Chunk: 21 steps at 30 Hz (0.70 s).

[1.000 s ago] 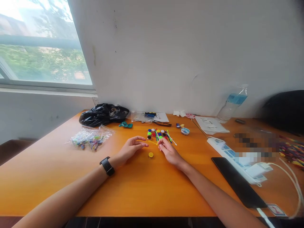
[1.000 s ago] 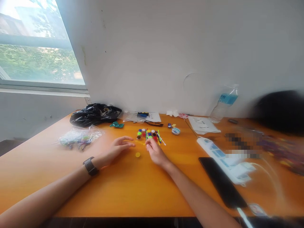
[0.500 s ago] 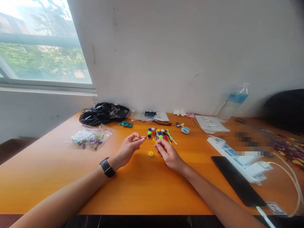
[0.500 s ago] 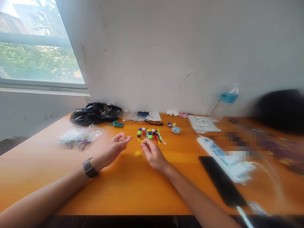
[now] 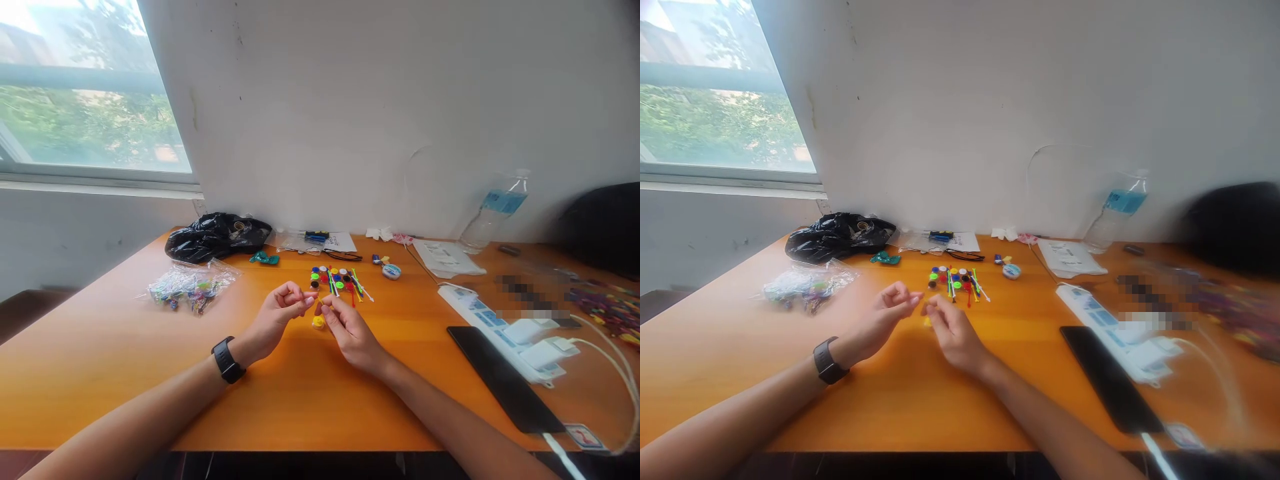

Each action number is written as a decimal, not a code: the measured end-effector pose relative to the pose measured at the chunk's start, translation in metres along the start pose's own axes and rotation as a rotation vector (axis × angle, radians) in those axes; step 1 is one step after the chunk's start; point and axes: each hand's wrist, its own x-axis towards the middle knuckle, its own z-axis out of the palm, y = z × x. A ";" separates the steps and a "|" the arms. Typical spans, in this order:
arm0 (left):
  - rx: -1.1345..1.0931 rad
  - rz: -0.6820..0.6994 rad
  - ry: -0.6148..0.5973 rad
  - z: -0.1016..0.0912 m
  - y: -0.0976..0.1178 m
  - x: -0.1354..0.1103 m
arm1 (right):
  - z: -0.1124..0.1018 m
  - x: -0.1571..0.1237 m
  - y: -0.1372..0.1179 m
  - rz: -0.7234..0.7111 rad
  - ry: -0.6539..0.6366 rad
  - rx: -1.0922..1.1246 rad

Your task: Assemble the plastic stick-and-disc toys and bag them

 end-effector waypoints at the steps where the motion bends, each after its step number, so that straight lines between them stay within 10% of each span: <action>1: 0.003 0.003 0.000 0.001 0.001 0.000 | 0.001 0.000 0.000 0.005 -0.005 0.017; 21: 0.077 0.090 0.046 0.009 0.006 -0.007 | 0.003 0.000 -0.002 0.079 -0.009 0.149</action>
